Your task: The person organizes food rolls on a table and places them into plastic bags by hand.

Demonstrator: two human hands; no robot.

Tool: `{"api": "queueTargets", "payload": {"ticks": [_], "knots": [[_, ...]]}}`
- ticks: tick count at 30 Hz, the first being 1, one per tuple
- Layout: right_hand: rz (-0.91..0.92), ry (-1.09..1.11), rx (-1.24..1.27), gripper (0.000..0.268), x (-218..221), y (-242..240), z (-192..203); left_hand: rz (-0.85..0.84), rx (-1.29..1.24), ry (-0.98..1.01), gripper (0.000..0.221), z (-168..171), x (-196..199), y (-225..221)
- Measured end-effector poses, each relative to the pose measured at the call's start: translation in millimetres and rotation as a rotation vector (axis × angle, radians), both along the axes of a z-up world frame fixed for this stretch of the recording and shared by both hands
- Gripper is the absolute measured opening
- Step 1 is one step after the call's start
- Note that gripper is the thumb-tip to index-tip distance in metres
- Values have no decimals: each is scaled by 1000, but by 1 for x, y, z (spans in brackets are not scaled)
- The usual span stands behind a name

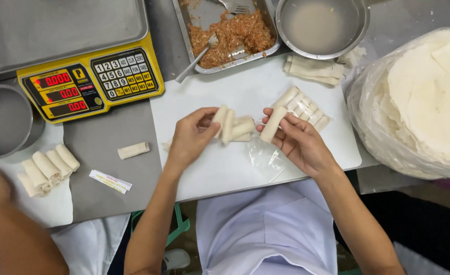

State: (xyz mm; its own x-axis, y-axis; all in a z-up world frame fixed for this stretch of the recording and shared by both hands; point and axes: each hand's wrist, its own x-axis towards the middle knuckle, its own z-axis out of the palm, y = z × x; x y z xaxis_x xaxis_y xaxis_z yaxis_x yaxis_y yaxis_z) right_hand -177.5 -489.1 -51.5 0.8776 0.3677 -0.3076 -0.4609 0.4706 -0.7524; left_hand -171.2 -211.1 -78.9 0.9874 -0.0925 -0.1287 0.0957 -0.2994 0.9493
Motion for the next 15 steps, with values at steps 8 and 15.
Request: {"api": "queueTargets", "payload": {"ticks": [8,15], "knots": [[-57,-19,-78,52,-27,-14,6,51,927,-609,23,38,-60,-60],[-57,-4,-83,48,-45,-34,14,94,-6,193,41,7,-53,-8]]}}
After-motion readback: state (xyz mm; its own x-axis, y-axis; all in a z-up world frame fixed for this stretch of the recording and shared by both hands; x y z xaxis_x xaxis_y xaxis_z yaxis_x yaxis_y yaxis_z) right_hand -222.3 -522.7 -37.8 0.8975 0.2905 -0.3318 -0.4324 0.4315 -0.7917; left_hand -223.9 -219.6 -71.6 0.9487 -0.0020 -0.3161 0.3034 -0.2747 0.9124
